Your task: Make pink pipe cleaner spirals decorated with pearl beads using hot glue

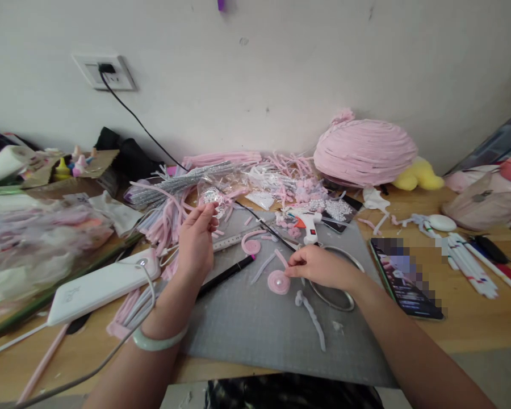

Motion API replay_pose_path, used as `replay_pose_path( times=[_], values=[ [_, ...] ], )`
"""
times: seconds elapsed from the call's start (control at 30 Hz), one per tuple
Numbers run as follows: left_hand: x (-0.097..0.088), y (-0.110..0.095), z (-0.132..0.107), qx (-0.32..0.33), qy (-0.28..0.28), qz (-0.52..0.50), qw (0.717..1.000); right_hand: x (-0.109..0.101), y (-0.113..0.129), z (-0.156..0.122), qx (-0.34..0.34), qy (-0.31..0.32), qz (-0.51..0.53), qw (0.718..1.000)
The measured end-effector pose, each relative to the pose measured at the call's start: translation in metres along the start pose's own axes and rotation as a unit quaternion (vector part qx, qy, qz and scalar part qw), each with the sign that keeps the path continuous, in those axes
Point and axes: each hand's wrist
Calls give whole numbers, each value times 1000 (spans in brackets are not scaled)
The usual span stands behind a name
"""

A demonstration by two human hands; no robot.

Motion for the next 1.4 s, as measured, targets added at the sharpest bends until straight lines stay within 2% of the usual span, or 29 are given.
replay_pose_path(
  times=[0.07, 0.13, 0.23, 0.4, 0.47, 0.53, 0.57, 0.63, 0.67, 0.73, 0.77, 0.83, 1.03, 1.2, 1.4],
  values=[
    [1, 4, -1, 4, 17, 41, 999, 4, -2, 2, 18, -11, -45, 999],
    [2, 8, -3, -3, 56, 82, 995, 8, -2, 4, 33, -41, -80, 995],
    [5, 13, -8, -15, 96, 107, 990, 11, 0, 5, 43, -73, -100, 991],
    [6, 13, -10, 11, 105, 148, 983, 6, 7, -1, 21, -104, -113, 988],
    [5, 10, -10, 36, 111, 198, 973, 0, 10, -6, 12, -150, -139, 979],
    [5, 4, -13, 81, 155, 273, 946, -8, 14, -10, 16, -228, -169, 959],
    [5, 1, -16, 113, 202, 315, 920, -11, 15, -11, 25, -262, -183, 947],
    [6, -4, -21, 187, 338, 387, 837, -16, 16, -14, 42, -284, -202, 936],
    [7, -6, -25, 217, 407, 412, 786, -17, 16, -15, 45, -268, -206, 940],
    [8, -6, -30, 257, 492, 450, 699, -12, 15, -16, 38, -207, -200, 957],
    [8, -4, -33, 268, 513, 467, 669, -8, 15, -17, 31, -172, -196, 965],
    [9, 0, -36, 276, 531, 491, 633, 3, 14, -18, 13, -119, -199, 973],
    [10, 9, -36, 288, 542, 520, 594, 22, 7, -16, -64, -69, -246, 965],
    [11, 11, -36, 296, 547, 532, 574, 25, 1, -11, -62, -60, -248, 965],
    [11, 12, -34, 284, 557, 532, 571, 28, 1, -9, -40, -76, -255, 963]
  ],
)
Point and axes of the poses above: each hand's wrist, its own z-axis towards the middle knuckle, its own x-axis out of the palm, y = z × x, and after that the axes turned 8 degrees about z, right-handed
